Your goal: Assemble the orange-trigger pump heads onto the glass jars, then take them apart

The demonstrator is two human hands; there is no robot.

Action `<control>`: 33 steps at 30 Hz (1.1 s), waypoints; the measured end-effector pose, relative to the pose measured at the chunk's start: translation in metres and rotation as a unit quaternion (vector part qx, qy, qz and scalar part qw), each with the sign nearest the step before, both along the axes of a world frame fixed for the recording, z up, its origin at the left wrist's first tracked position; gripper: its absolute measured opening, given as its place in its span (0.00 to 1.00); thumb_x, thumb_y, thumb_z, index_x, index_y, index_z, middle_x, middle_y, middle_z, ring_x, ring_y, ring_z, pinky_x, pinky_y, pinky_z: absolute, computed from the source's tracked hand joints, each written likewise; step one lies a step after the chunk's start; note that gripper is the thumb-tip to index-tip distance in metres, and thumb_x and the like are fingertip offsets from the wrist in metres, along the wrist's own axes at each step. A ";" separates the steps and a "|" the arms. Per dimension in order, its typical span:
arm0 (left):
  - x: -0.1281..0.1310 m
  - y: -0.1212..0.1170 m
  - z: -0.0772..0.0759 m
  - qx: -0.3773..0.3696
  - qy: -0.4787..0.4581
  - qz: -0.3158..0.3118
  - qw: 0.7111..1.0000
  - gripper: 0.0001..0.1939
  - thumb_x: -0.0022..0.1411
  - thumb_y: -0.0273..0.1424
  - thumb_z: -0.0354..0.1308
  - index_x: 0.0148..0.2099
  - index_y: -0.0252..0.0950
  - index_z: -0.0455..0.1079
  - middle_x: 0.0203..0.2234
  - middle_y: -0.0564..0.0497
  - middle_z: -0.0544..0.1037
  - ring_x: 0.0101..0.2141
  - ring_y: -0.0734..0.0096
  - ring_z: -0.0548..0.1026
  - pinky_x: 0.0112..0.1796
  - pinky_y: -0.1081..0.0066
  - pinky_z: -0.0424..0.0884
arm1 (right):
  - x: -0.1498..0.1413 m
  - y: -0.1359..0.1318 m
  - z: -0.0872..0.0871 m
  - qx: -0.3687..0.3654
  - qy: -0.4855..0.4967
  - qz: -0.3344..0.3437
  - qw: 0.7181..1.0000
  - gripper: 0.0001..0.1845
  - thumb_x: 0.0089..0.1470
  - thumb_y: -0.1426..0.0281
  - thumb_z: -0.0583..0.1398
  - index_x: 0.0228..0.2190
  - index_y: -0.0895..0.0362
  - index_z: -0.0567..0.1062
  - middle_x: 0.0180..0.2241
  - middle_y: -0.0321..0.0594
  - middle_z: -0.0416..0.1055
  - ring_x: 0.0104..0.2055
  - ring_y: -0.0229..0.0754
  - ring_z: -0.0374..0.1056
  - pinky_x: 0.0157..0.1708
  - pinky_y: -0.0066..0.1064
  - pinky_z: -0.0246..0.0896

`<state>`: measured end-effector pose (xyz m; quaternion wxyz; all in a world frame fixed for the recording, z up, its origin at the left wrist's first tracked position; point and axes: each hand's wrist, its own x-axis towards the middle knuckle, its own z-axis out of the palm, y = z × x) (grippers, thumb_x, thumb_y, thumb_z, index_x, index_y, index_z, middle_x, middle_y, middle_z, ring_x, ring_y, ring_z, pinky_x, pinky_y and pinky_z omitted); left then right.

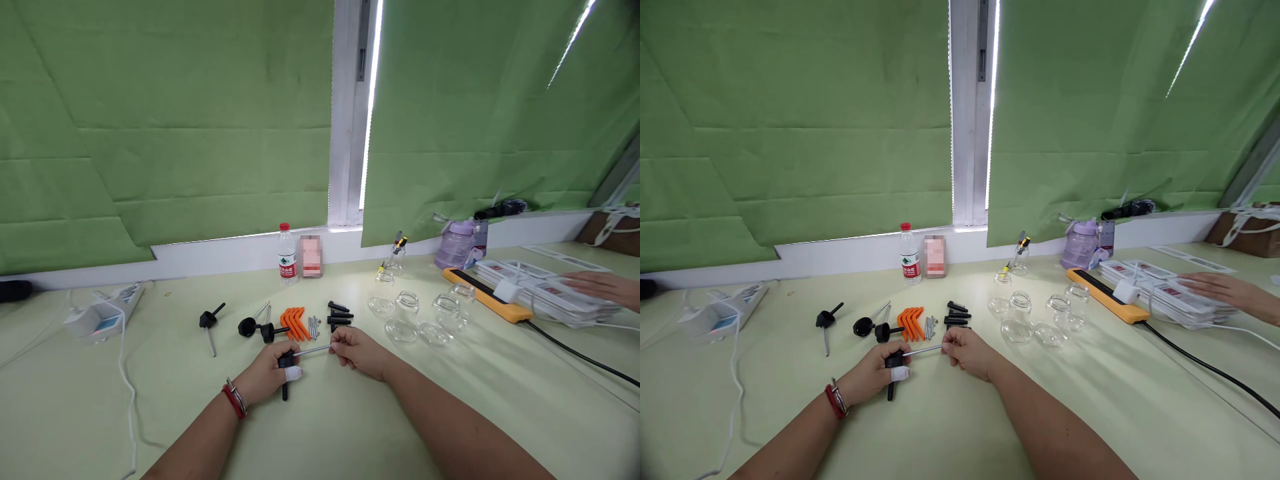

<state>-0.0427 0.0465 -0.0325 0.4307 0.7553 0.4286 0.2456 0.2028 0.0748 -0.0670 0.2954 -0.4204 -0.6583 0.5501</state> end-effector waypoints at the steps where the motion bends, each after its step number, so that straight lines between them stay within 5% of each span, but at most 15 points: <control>1: 0.000 0.000 0.000 -0.001 0.000 0.000 1.000 0.07 0.52 0.32 0.57 0.35 0.36 0.65 0.28 0.56 0.65 0.28 0.74 0.61 0.30 0.75 0.59 | 0.000 0.000 0.000 -0.001 -0.001 -0.001 1.000 0.11 0.53 0.61 0.54 0.29 0.57 0.66 0.20 0.32 0.62 0.22 0.32 0.55 0.20 0.22 0.50; 13: 0.000 0.001 -0.002 0.004 0.004 0.002 1.000 0.09 0.52 0.34 0.57 0.35 0.35 0.65 0.28 0.55 0.66 0.29 0.74 0.62 0.31 0.74 0.61 | -0.005 -0.005 0.012 -0.015 -0.016 -0.023 0.999 0.19 0.54 0.56 0.51 0.26 0.59 0.68 0.17 0.32 0.61 0.17 0.29 0.52 0.18 0.22 0.48; 18: 0.001 0.000 0.000 0.004 -0.003 -0.001 1.000 0.09 0.52 0.34 0.57 0.35 0.36 0.65 0.28 0.55 0.67 0.29 0.73 0.63 0.32 0.74 0.61 | -0.004 -0.004 0.010 -0.009 0.018 -0.019 1.000 0.13 0.50 0.59 0.57 0.31 0.57 0.66 0.24 0.33 0.64 0.21 0.30 0.57 0.19 0.21 0.50; 22: 0.001 -0.001 0.000 0.000 -0.004 -0.001 1.000 0.09 0.52 0.34 0.57 0.35 0.36 0.65 0.28 0.55 0.66 0.29 0.74 0.62 0.31 0.75 0.60 | -0.002 -0.003 0.007 -0.002 0.001 0.000 1.000 0.10 0.49 0.62 0.57 0.30 0.56 0.66 0.19 0.31 0.62 0.21 0.31 0.56 0.20 0.22 0.50; 33: 0.000 0.000 -0.001 0.001 0.002 0.019 1.000 0.11 0.50 0.34 0.59 0.36 0.36 0.64 0.29 0.54 0.69 0.30 0.73 0.64 0.32 0.73 0.62 | -0.003 -0.004 0.010 -0.017 -0.019 -0.018 1.000 0.17 0.51 0.57 0.54 0.27 0.59 0.70 0.18 0.33 0.62 0.19 0.31 0.54 0.19 0.23 0.50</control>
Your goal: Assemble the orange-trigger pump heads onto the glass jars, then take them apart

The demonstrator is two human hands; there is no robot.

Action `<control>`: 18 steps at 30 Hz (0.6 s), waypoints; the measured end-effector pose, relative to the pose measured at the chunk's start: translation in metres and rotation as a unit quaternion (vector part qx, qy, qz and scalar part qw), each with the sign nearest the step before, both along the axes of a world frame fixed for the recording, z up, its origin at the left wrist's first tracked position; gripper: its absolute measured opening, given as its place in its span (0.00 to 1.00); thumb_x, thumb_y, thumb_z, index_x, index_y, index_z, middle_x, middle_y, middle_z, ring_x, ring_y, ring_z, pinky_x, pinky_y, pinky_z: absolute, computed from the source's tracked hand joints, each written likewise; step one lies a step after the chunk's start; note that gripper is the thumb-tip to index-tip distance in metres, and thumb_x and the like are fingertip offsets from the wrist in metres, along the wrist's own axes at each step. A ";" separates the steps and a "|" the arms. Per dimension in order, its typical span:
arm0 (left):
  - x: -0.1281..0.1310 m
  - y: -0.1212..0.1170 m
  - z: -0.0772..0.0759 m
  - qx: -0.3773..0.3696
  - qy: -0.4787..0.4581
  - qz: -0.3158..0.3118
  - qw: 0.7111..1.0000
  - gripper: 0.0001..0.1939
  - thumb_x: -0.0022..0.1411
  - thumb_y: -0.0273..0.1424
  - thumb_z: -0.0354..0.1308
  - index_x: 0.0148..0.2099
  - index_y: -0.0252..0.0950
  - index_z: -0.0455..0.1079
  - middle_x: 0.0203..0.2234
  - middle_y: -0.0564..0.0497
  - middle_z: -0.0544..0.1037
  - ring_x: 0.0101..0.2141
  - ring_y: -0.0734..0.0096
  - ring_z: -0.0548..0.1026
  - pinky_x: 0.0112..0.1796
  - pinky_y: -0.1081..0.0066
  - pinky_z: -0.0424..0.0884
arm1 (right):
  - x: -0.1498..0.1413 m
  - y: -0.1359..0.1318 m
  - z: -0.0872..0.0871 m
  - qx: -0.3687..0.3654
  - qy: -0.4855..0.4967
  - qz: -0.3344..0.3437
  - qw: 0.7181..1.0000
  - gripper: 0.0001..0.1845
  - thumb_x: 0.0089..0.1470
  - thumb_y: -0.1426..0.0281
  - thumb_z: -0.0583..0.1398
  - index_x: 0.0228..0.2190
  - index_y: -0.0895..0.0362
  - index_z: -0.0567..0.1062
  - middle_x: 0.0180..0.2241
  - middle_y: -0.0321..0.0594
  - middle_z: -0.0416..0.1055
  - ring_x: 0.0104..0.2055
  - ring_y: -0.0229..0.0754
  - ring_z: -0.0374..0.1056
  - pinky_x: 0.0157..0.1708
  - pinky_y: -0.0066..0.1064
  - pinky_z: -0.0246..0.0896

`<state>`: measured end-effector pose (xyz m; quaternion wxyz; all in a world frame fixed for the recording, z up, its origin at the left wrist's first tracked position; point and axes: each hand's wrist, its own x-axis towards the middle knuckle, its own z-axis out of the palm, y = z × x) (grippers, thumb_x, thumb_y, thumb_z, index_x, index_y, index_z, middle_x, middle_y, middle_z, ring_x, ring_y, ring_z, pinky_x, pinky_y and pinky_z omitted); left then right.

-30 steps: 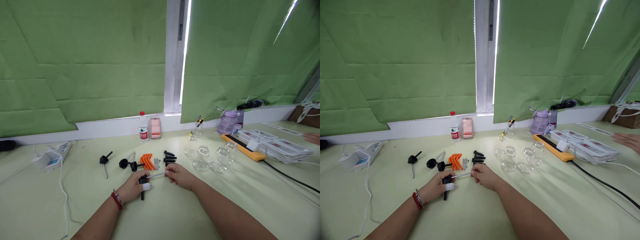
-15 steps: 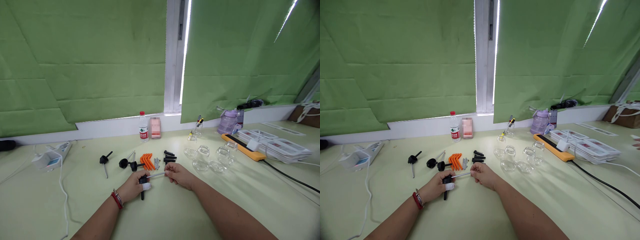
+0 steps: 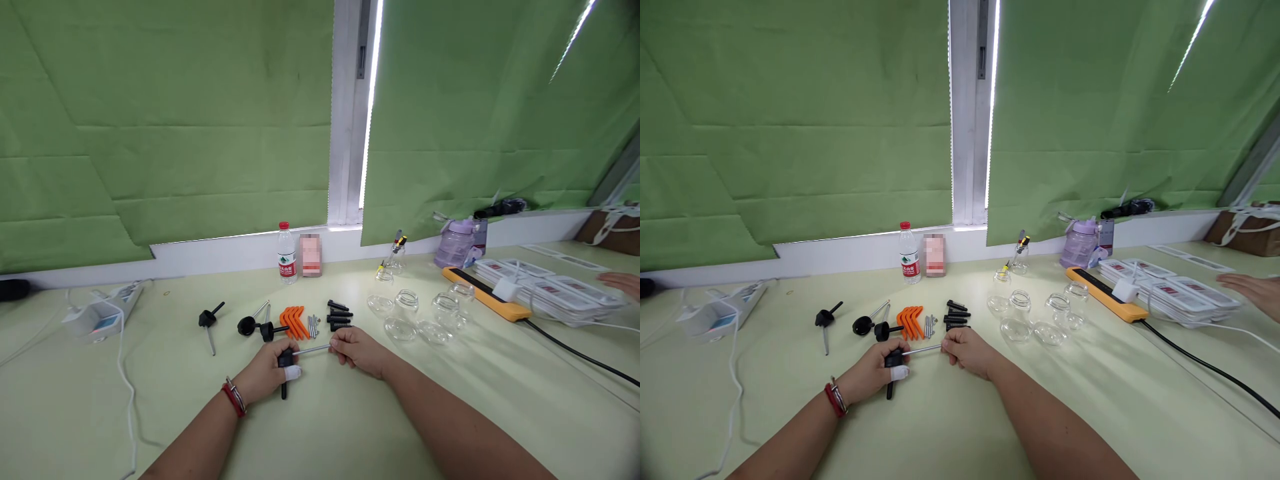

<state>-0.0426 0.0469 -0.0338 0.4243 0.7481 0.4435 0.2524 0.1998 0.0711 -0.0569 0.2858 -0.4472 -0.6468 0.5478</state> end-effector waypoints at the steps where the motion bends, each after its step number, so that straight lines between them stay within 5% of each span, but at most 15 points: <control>1: 0.000 0.000 0.000 0.000 -0.001 0.006 1.000 0.12 0.50 0.34 0.59 0.36 0.36 0.63 0.30 0.54 0.69 0.31 0.72 0.65 0.33 0.73 0.63 | 0.000 0.000 0.000 -0.002 0.001 -0.001 1.000 0.17 0.52 0.57 0.54 0.26 0.59 0.70 0.18 0.33 0.62 0.19 0.31 0.54 0.19 0.22 0.50; 10: -0.001 0.001 -0.004 -0.014 -0.002 0.008 1.000 0.13 0.50 0.37 0.59 0.34 0.36 0.62 0.30 0.54 0.70 0.30 0.71 0.66 0.31 0.73 0.63 | 0.000 -0.001 0.000 0.012 0.031 0.005 0.999 0.12 0.48 0.61 0.58 0.32 0.56 0.68 0.22 0.32 0.62 0.23 0.32 0.59 0.19 0.22 0.50; 18: 0.000 0.000 0.001 0.001 0.008 0.008 1.000 0.12 0.49 0.36 0.59 0.34 0.36 0.63 0.30 0.54 0.70 0.30 0.72 0.65 0.32 0.73 0.63 | 0.000 -0.001 0.000 0.006 0.000 0.007 1.000 0.13 0.50 0.59 0.56 0.28 0.57 0.69 0.18 0.32 0.62 0.20 0.31 0.54 0.20 0.23 0.51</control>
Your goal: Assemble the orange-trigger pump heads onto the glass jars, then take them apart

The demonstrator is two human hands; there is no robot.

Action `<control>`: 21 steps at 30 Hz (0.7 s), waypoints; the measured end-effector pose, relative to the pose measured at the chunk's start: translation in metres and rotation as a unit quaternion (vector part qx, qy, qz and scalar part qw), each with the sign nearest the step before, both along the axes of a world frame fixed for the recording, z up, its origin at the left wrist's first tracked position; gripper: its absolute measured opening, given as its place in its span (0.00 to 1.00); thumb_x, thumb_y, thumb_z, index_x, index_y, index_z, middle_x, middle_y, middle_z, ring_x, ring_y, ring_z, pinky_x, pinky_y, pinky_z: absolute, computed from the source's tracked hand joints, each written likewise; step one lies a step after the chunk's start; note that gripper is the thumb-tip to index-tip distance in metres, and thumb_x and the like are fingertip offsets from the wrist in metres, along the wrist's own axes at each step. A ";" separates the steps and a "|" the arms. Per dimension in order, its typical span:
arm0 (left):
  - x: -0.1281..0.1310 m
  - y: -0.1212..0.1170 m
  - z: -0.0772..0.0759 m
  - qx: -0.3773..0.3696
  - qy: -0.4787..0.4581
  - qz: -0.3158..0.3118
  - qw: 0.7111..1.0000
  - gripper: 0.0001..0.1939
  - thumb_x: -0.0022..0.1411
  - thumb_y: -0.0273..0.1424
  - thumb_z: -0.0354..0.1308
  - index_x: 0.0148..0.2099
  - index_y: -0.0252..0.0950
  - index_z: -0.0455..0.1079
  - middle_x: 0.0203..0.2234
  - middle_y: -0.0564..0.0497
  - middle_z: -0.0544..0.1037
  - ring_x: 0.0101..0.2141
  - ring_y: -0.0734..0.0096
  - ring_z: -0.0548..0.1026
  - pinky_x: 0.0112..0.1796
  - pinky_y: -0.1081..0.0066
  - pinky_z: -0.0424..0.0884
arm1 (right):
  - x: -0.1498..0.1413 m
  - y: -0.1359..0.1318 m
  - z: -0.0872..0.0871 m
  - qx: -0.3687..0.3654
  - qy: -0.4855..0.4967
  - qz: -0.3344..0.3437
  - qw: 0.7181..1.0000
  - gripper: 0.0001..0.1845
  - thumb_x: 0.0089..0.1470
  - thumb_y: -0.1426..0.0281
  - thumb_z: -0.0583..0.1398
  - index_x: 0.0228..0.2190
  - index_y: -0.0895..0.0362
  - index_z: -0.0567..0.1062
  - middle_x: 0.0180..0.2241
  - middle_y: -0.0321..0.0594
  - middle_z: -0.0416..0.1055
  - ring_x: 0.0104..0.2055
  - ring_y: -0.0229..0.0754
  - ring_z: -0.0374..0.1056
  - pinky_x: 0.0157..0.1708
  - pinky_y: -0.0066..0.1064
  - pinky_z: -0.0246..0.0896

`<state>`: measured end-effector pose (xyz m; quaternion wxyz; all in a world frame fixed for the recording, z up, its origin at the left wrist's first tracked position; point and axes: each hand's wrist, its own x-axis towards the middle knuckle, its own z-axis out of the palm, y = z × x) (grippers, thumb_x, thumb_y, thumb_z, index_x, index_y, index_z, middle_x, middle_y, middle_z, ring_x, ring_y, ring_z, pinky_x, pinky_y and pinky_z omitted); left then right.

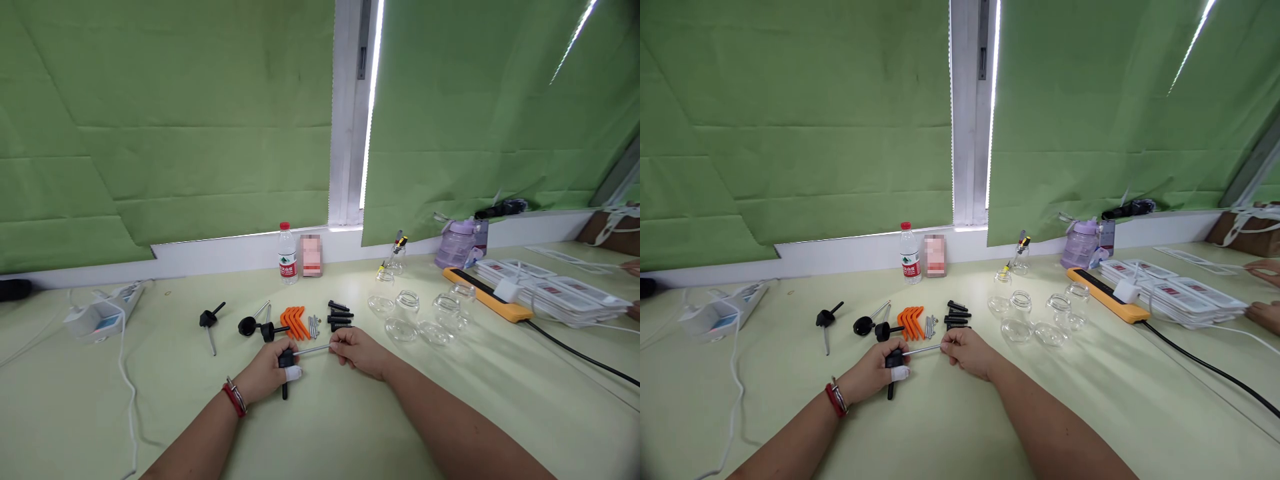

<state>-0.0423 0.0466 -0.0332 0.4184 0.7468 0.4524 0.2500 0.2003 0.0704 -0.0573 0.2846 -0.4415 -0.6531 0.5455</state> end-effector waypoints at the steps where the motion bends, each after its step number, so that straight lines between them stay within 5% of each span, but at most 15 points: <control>1: 0.000 0.000 0.000 0.002 0.000 0.000 1.000 0.12 0.49 0.36 0.59 0.34 0.36 0.63 0.30 0.54 0.70 0.30 0.72 0.65 0.31 0.73 0.62 | 0.000 0.000 0.000 -0.002 -0.001 -0.002 1.000 0.13 0.51 0.59 0.55 0.27 0.57 0.69 0.18 0.32 0.62 0.20 0.31 0.53 0.20 0.23 0.51; 21: 0.000 0.000 0.001 0.013 0.007 -0.003 1.000 0.11 0.49 0.34 0.59 0.34 0.36 0.63 0.29 0.54 0.69 0.29 0.73 0.64 0.31 0.73 0.63 | 0.001 0.001 -0.003 0.012 -0.006 0.003 1.000 0.13 0.51 0.59 0.56 0.29 0.57 0.69 0.19 0.32 0.62 0.21 0.31 0.54 0.20 0.23 0.51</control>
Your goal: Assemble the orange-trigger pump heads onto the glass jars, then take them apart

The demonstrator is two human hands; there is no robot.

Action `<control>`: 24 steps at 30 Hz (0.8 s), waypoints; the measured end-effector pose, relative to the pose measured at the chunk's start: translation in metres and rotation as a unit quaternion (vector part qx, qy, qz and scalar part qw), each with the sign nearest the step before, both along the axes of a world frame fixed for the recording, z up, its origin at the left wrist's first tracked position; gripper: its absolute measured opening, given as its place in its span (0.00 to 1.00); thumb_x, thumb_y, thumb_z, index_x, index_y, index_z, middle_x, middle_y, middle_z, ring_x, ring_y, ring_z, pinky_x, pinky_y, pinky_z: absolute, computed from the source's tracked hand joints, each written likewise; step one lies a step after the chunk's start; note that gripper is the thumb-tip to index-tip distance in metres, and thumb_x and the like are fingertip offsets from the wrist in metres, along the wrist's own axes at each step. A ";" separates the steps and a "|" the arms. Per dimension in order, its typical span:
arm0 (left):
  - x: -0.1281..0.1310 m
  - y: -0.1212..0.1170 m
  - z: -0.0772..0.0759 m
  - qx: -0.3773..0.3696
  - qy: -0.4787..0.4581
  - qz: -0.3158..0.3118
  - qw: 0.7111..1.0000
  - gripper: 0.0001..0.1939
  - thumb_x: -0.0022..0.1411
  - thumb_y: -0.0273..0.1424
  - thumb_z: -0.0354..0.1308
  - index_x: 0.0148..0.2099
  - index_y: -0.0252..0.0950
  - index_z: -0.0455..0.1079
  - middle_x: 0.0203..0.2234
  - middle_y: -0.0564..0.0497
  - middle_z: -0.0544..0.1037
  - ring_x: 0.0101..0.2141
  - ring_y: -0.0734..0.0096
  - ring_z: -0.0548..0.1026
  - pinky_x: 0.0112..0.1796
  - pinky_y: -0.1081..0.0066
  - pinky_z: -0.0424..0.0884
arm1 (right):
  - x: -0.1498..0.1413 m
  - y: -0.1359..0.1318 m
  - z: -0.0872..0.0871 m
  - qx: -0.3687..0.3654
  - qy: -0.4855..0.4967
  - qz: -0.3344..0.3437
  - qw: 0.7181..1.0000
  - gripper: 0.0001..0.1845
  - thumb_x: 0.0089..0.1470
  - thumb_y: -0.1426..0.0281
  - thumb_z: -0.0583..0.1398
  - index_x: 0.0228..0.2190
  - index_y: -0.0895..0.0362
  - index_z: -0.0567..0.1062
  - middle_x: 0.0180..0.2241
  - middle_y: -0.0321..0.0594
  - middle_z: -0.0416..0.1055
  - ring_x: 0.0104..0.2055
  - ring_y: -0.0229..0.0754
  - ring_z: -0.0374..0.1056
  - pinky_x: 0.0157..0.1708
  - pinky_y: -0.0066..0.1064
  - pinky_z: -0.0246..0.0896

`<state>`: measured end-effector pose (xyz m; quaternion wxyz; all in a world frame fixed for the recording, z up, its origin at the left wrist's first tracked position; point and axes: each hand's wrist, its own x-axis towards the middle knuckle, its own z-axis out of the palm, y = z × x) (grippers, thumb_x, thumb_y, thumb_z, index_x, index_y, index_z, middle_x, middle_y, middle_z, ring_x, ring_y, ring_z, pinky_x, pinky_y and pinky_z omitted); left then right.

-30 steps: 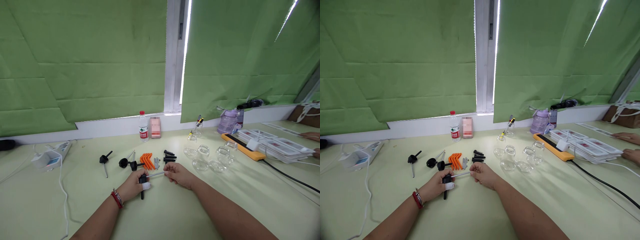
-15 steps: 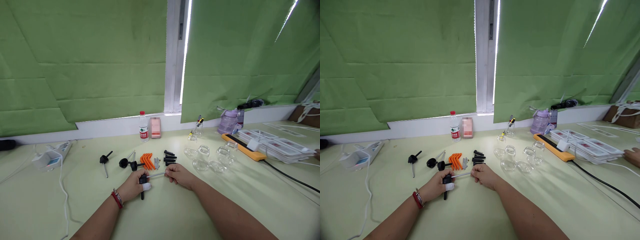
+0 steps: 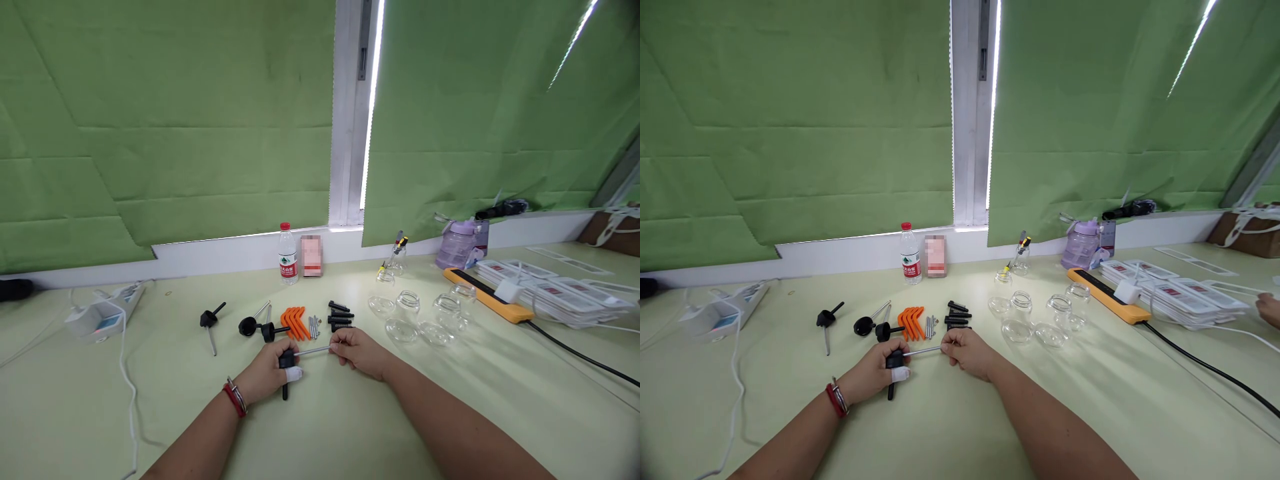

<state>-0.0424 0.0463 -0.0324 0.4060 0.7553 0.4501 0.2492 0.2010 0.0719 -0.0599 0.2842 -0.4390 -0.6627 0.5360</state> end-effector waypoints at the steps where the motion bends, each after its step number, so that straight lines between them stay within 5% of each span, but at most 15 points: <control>1: 0.000 0.000 0.000 0.001 -0.002 -0.001 1.000 0.11 0.49 0.34 0.59 0.35 0.36 0.63 0.29 0.54 0.69 0.29 0.73 0.64 0.32 0.73 0.63 | 0.000 0.000 0.000 -0.001 -0.001 -0.002 1.000 0.13 0.51 0.59 0.56 0.29 0.57 0.69 0.19 0.32 0.62 0.20 0.31 0.54 0.20 0.23 0.51; 24: -0.001 -0.001 -0.002 0.000 -0.006 -0.007 1.000 0.09 0.52 0.33 0.56 0.37 0.37 0.63 0.30 0.54 0.70 0.31 0.72 0.65 0.33 0.73 0.64 | -0.001 0.004 -0.007 -0.014 0.003 0.001 1.000 0.14 0.51 0.60 0.53 0.28 0.58 0.70 0.18 0.34 0.64 0.19 0.31 0.53 0.18 0.22 0.51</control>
